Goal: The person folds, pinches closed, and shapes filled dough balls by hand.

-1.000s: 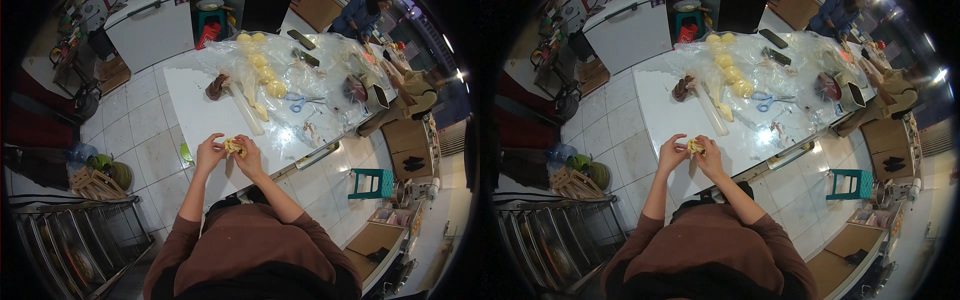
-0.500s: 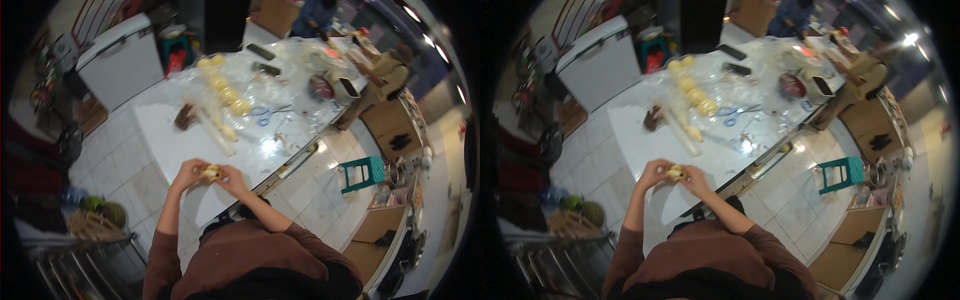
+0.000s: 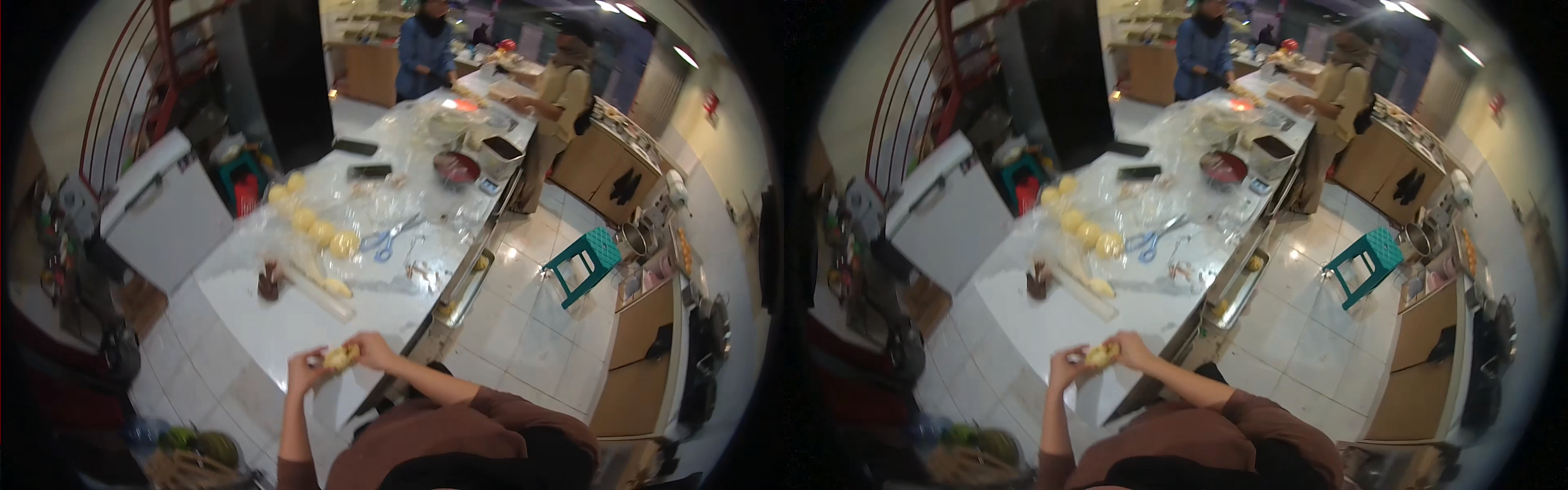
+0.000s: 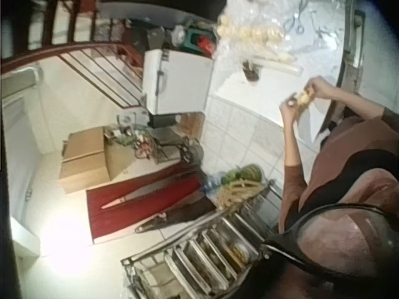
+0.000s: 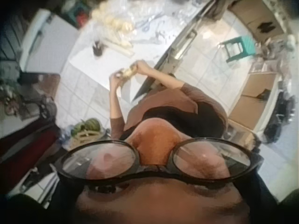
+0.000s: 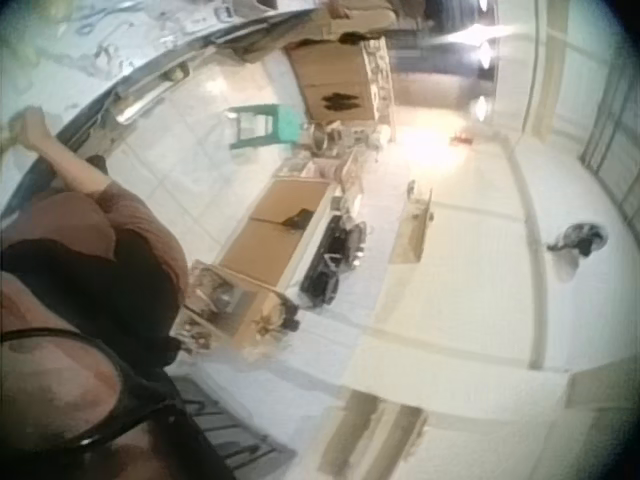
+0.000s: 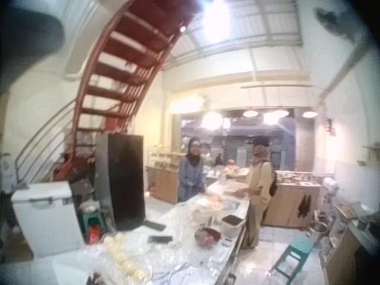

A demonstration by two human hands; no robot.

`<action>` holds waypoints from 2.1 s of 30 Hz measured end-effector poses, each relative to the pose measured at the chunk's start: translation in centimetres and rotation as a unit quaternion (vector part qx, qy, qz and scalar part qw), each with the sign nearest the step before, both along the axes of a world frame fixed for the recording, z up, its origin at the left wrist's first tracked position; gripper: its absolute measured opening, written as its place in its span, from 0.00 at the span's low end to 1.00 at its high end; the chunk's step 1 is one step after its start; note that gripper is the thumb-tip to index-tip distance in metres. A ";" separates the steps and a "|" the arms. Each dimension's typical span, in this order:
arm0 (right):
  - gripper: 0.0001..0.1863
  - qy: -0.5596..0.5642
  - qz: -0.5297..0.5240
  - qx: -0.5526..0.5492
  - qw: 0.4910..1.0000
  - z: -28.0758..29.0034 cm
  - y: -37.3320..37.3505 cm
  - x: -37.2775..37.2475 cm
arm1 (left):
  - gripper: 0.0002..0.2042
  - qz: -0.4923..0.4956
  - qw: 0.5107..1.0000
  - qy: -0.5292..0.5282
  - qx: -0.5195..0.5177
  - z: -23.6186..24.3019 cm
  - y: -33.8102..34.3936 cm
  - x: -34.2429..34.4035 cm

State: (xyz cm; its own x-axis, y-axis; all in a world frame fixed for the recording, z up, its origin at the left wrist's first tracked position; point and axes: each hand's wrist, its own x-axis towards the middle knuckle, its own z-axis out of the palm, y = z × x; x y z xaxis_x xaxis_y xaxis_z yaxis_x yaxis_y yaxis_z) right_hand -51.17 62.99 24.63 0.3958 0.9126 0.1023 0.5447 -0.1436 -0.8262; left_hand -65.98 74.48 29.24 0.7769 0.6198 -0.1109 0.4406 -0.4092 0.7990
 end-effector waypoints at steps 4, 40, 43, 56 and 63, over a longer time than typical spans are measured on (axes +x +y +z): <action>0.21 -0.002 0.012 -0.009 1.000 1.2 -0.5 -1.3 | 0.24 -0.009 0.999 -0.049 -0.008 -1.0 -1.7 0.3; 0.10 -0.128 0.070 -0.099 0.984 5.2 -1.9 -1.9 | 0.05 -0.021 0.966 -0.057 0.252 0.9 -3.2 0.3; 0.11 -0.074 0.042 0.019 0.996 4.1 -1.8 -2.8 | 0.05 0.008 0.981 -0.081 0.179 0.0 -3.3 0.1; 0.08 -0.095 0.038 0.027 0.994 6.5 -1.5 -2.9 | 0.10 0.093 0.973 -0.198 -0.072 -0.2 -4.3 -1.0; 0.09 0.199 0.015 0.154 0.968 9.3 -4.0 -3.4 | 0.20 0.041 0.694 -0.400 -0.597 -0.8 -5.9 -1.1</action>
State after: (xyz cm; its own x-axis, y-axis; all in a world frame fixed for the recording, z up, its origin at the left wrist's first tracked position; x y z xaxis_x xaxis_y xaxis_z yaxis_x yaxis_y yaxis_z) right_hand -54.53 58.96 33.92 0.4339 0.8749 0.2151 0.1744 0.1527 -0.9728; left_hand -67.09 68.56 28.40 0.8537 0.5023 -0.1373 -0.3562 0.7557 0.5496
